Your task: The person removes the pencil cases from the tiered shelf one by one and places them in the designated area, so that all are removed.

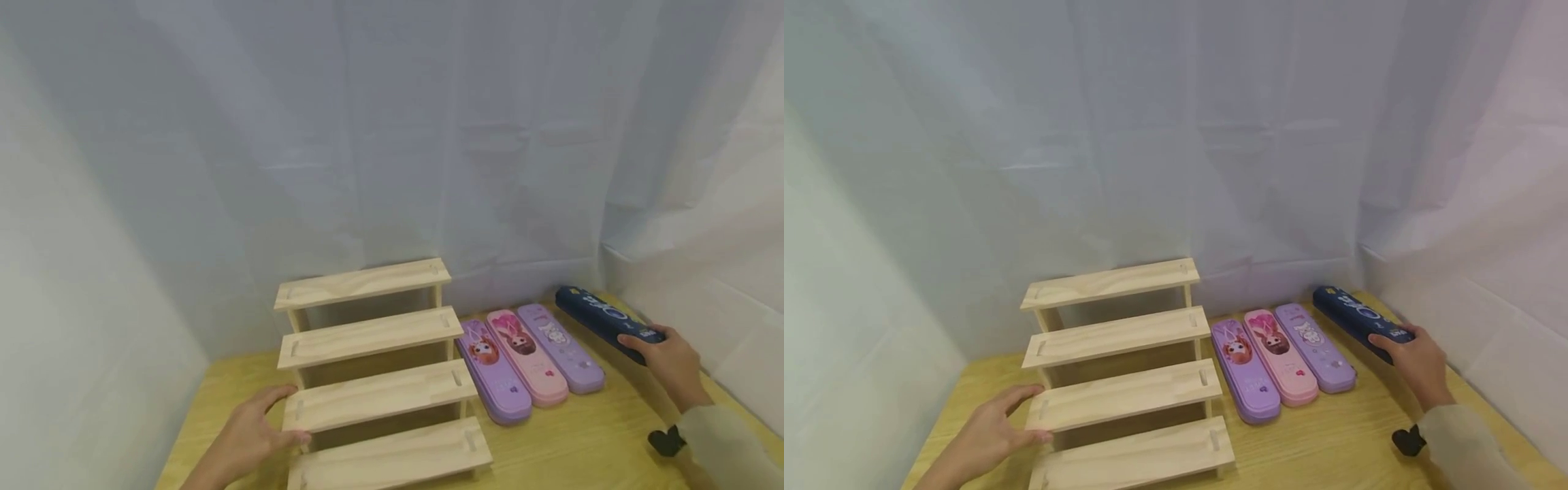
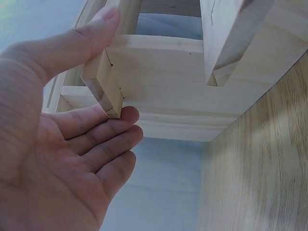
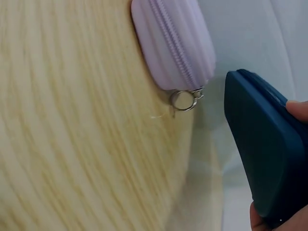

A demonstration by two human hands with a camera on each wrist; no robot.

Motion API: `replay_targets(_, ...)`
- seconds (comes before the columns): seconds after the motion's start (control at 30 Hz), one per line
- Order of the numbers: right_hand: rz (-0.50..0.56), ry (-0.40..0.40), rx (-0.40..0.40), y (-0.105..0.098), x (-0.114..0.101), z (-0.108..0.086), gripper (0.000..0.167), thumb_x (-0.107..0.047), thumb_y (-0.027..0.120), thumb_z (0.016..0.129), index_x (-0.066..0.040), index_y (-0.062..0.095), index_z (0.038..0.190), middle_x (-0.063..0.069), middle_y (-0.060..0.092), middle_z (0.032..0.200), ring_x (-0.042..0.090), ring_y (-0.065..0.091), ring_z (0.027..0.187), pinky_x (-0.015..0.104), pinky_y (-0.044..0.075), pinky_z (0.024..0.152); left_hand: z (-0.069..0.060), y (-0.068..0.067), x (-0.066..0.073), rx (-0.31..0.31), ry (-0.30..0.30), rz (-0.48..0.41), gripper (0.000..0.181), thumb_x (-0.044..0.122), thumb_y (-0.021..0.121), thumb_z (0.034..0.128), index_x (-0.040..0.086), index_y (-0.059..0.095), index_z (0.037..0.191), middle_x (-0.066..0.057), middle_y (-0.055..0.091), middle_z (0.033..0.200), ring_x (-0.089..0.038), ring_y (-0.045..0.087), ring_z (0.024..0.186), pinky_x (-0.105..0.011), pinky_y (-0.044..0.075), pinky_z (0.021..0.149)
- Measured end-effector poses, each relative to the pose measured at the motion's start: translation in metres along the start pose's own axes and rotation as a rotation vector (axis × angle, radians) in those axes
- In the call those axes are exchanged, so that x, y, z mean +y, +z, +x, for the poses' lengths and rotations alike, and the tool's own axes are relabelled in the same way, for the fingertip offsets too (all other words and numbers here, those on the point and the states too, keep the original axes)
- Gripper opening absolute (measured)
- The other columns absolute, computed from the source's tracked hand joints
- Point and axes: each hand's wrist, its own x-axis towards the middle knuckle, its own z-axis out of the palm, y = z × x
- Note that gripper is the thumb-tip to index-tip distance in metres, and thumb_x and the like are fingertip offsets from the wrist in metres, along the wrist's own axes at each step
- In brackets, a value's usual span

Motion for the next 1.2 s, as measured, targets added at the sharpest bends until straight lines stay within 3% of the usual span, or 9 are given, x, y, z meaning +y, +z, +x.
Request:
replay_targets(0.13, -0.031, 0.004, -0.004, 0.008, 0.003, 0.004, 0.099, -0.066, 0.062, 0.090, 0.011, 0.037, 0.147, 0.044, 0.043, 0.143, 0.057, 0.049, 0.120, 0.063, 0.044, 0.093, -0.001, 0.001, -0.001, 0.013, 0.011, 0.004, 0.087, 0.054, 0.086, 0.0722, 0.010, 0.056, 0.141, -0.020, 0.056, 0.147, -0.049, 0.051, 0.136, -0.065, 0.048, 0.105)
replay_targets(0.3, -0.053, -0.018, 0.028, 0.020, 0.003, 0.005, 0.094, -0.062, 0.067, 0.088, 0.013, 0.046, 0.140, 0.043, 0.051, 0.135, 0.055, 0.054, 0.114, 0.061, 0.046, 0.090, -0.001, 0.001, -0.001, 0.013, 0.020, 0.004, 0.087, 0.054, 0.086, 0.0721, 0.010, 0.056, 0.141, -0.020, 0.057, 0.146, -0.050, 0.051, 0.135, -0.066, 0.049, 0.105)
replay_targets(0.57, -0.117, -0.019, -0.113, 0.033, 0.002, 0.009, 0.102, -0.058, 0.068, 0.089, 0.021, 0.029, 0.141, 0.045, 0.043, 0.131, 0.057, 0.050, 0.114, 0.066, 0.047, 0.094, 0.000, -0.001, 0.000, -0.031, -0.039, -0.035, 0.088, 0.057, 0.083, 0.0735, 0.011, 0.055, 0.143, -0.019, 0.054, 0.149, -0.049, 0.049, 0.137, -0.065, 0.050, 0.103)
replay_targets(0.8, -0.178, -0.124, -0.110, 0.038, 0.000, 0.010, 0.099, -0.049, 0.072, 0.088, 0.026, 0.031, 0.138, 0.050, 0.047, 0.123, 0.057, 0.054, 0.107, 0.066, 0.049, 0.090, 0.000, 0.000, -0.001, -0.029, -0.045, -0.047, 0.088, 0.055, 0.085, 0.0729, 0.011, 0.054, 0.143, -0.019, 0.054, 0.150, -0.050, 0.048, 0.138, -0.066, 0.048, 0.104)
replay_targets(1.2, -0.175, -0.139, -0.159, 0.042, -0.002, 0.011, 0.097, -0.049, 0.063, 0.094, 0.028, 0.027, 0.141, 0.052, 0.041, 0.132, 0.062, 0.048, 0.117, 0.071, 0.043, 0.101, 0.000, 0.001, -0.002, -0.015, -0.033, -0.032, 0.088, 0.055, 0.085, 0.0734, 0.012, 0.054, 0.144, -0.020, 0.054, 0.149, -0.050, 0.048, 0.138, -0.067, 0.048, 0.105)
